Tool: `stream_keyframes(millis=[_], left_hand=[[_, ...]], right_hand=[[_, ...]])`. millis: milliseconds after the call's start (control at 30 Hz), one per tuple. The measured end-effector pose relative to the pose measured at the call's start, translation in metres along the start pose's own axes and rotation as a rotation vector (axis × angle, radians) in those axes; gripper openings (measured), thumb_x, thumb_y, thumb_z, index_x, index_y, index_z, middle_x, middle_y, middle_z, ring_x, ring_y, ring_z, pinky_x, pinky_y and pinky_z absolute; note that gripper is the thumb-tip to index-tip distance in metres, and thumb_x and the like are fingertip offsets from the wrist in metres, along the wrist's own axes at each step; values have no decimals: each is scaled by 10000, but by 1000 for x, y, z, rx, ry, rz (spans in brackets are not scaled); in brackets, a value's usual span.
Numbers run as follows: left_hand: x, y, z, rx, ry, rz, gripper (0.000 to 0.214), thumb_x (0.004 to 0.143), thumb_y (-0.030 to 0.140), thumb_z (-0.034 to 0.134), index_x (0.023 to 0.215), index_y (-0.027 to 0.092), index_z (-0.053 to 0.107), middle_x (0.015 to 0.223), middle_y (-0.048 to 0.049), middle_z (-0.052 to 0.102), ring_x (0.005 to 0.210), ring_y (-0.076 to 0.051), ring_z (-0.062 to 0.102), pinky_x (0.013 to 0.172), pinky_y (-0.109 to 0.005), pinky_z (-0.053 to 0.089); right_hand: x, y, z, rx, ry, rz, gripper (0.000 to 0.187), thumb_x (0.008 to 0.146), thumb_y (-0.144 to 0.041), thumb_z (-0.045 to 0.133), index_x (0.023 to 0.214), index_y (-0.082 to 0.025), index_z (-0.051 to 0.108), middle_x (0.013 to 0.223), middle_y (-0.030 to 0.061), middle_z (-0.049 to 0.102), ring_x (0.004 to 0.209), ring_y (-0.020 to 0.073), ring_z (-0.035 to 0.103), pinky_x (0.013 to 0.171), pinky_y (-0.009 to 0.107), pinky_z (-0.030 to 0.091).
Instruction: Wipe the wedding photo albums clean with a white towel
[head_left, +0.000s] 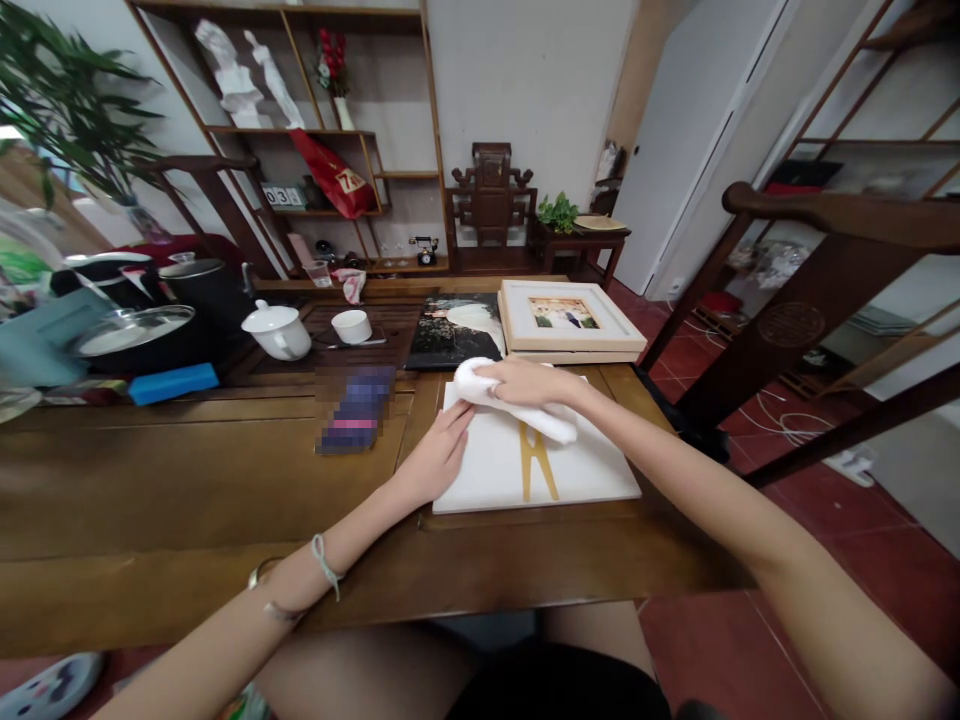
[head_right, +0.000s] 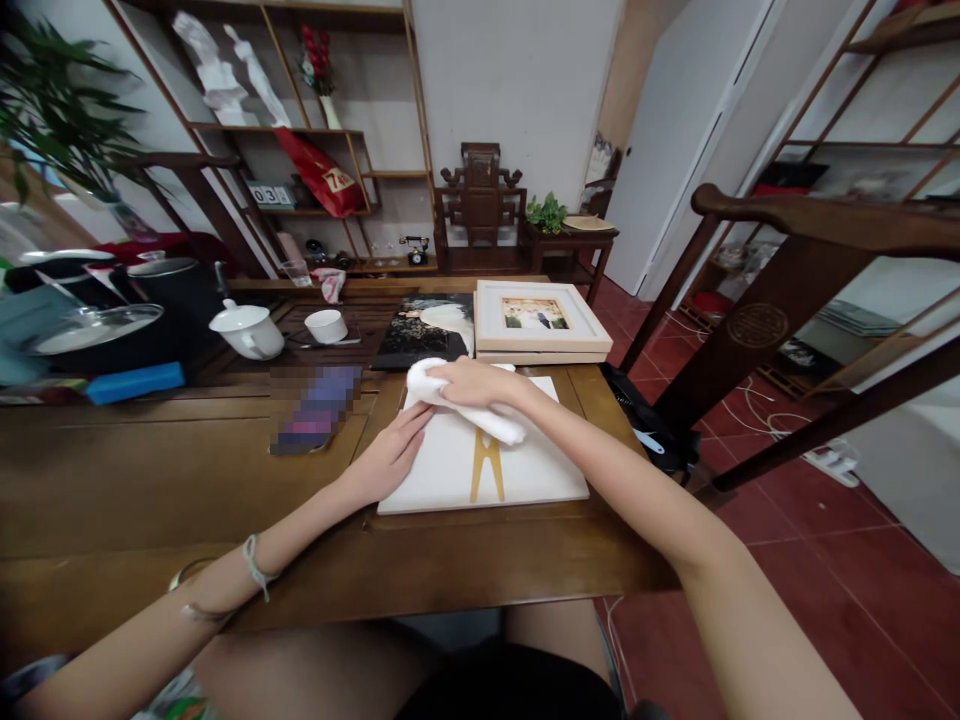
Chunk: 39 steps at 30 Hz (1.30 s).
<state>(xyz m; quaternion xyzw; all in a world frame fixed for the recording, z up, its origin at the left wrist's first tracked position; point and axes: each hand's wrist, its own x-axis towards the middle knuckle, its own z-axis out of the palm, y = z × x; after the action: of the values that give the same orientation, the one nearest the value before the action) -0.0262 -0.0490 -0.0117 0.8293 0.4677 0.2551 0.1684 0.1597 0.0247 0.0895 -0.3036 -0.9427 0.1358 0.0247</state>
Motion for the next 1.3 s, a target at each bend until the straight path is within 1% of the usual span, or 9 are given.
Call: stream_keyframes(millis=[167,300,600,733,833,967,1067,1167,1300], left_hand=[[-1,-2,0,-6,27,33,463,956,242,271,1370,92,416,1446,-156,391,1382,-249,297,1157,-455,226],[0,-1,-1,-16,28,39,460,958,249,272,1376,122,416,1446,-139,398,1383,-243,298,1159,-448,229],[-3,-5,4,-10,19,-6,472,964,277,253,1380,116,406,1491,-133,348,1405,-226,263,1169,-458,190],[-3,-4,4,-6,16,-5,476,965,274,250,1375,95,410,1487,-143,352,1407,-222,259,1172,-448,189],[-3,-5,5,-7,24,1,469,965,272,253,1377,112,411,1489,-137,352,1405,-222,263,1168,-455,197],[-3,-6,6,-1,33,0,468,963,269,254,1382,124,404,1490,-130,351,1404,-220,265,1167,-460,192],[-3,-6,6,-3,33,-2,469,962,267,256,1384,125,403,1491,-128,351,1404,-222,266,1166,-464,192],[-3,-5,5,-6,27,-2,473,962,269,254,1385,119,403,1492,-132,348,1404,-227,266,1166,-468,190],[-2,-4,4,-2,16,-8,478,964,277,252,1385,109,404,1492,-135,345,1409,-228,252,1171,-453,188]], right_hand=[[29,-9,-8,49,-29,-57,301,801,-126,373,1011,-149,586,1001,71,660,816,202,562,708,301,418],[25,-4,-7,66,-28,-56,314,793,-142,385,1022,-145,599,1028,87,664,842,224,567,745,334,428],[-60,48,1,33,48,270,478,826,-234,412,1289,-173,516,1395,77,481,1234,298,439,1012,439,343],[-99,69,5,50,80,427,506,833,-256,426,1333,-202,479,1364,68,512,1246,303,432,1011,450,359],[-118,74,11,33,128,414,448,831,-218,408,1260,-191,534,1277,90,574,1163,300,500,967,438,397],[-133,54,25,-63,105,298,409,758,-123,396,1117,-145,590,1141,136,622,1095,299,538,910,438,426],[-147,22,34,-99,70,218,431,682,-76,417,1060,-148,611,1326,155,515,1271,309,414,979,470,386],[-165,-15,35,-61,-3,142,394,626,-51,449,932,-199,648,1443,95,414,1356,273,322,1044,465,348],[-180,-39,28,-57,-74,109,366,610,-29,463,846,-227,661,1376,57,503,1343,248,357,1052,422,366]])
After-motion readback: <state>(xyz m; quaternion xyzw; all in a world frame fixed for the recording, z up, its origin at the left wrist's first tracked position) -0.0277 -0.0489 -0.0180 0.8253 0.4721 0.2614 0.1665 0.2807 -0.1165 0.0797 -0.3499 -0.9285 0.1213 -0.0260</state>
